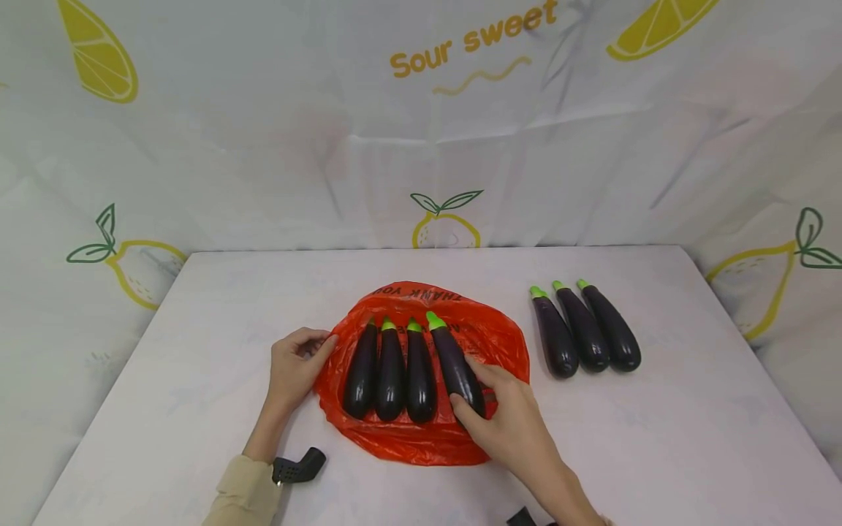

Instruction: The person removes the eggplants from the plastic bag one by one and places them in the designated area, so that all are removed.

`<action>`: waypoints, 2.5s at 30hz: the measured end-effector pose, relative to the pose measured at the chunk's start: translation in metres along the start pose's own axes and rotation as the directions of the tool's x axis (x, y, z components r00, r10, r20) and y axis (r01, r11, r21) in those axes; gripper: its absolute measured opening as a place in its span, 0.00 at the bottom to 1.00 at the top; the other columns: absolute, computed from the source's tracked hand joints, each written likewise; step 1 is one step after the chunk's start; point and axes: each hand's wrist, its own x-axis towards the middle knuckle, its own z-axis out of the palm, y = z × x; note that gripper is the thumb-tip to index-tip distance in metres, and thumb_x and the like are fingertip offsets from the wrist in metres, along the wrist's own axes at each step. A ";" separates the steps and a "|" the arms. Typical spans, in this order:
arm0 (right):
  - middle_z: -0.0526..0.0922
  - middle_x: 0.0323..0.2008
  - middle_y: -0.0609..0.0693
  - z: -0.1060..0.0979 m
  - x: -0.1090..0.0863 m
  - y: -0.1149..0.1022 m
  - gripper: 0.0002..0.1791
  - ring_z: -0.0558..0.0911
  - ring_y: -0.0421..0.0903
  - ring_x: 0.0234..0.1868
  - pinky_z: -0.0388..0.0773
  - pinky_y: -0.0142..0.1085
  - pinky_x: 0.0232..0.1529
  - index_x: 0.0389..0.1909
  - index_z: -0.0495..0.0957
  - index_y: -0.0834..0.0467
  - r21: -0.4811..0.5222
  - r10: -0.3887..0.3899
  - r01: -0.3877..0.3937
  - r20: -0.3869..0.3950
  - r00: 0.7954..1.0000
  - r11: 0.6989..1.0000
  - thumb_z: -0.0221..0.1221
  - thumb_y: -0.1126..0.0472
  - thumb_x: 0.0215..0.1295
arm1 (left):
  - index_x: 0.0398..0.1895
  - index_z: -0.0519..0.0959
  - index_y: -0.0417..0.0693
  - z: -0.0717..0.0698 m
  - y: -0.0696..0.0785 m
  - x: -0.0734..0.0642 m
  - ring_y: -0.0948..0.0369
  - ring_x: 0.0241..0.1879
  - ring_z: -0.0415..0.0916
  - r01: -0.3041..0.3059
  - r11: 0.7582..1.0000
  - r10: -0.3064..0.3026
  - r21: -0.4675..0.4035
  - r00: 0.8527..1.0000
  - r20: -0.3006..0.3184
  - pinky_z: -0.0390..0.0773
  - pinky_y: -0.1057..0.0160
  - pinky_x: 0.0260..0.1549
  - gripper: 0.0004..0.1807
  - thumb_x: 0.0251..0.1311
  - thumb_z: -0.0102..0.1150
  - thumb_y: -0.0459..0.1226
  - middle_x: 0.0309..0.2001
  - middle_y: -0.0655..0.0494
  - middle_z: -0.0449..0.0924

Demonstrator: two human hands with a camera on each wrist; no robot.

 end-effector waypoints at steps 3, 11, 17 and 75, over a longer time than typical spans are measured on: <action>0.84 0.56 0.63 -0.002 0.000 0.001 0.33 0.86 0.50 0.44 0.88 0.42 0.38 0.66 0.76 0.62 -0.009 0.000 0.000 -0.009 1.000 1.000 0.72 0.57 0.61 | 0.32 0.86 0.31 0.000 0.000 0.000 0.69 0.27 0.70 0.005 1.000 -0.005 -0.003 1.000 0.005 0.72 0.78 0.30 0.02 0.57 0.69 0.24 0.26 0.39 0.83; 0.85 0.55 0.63 -0.009 -0.001 0.004 0.33 0.86 0.50 0.44 0.88 0.43 0.39 0.66 0.76 0.62 -0.048 -0.027 0.024 -0.050 0.998 0.999 0.72 0.57 0.61 | 0.33 0.86 0.32 -0.001 0.000 0.000 0.69 0.27 0.70 0.005 1.000 -0.005 0.004 1.000 0.006 0.73 0.77 0.30 0.02 0.57 0.69 0.24 0.26 0.40 0.83; 0.85 0.54 0.64 -0.019 -0.001 0.008 0.33 0.86 0.52 0.43 0.88 0.42 0.37 0.66 0.76 0.63 -0.058 -0.078 0.073 -0.096 0.992 0.996 0.72 0.60 0.60 | 0.33 0.86 0.31 -0.001 0.002 0.000 0.68 0.27 0.71 0.014 1.000 -0.014 0.004 1.000 0.004 0.73 0.77 0.30 0.02 0.57 0.69 0.24 0.27 0.40 0.83; 0.72 0.60 0.82 -0.129 0.024 0.120 0.32 0.85 0.59 0.47 0.61 0.09 0.32 0.71 0.68 0.68 -0.178 0.030 -0.088 -0.305 0.952 0.980 0.60 0.58 0.70 | 0.34 0.86 0.31 -0.001 0.002 0.000 0.69 0.27 0.70 0.001 1.000 -0.001 0.012 1.000 0.015 0.73 0.77 0.31 0.02 0.57 0.68 0.24 0.27 0.39 0.84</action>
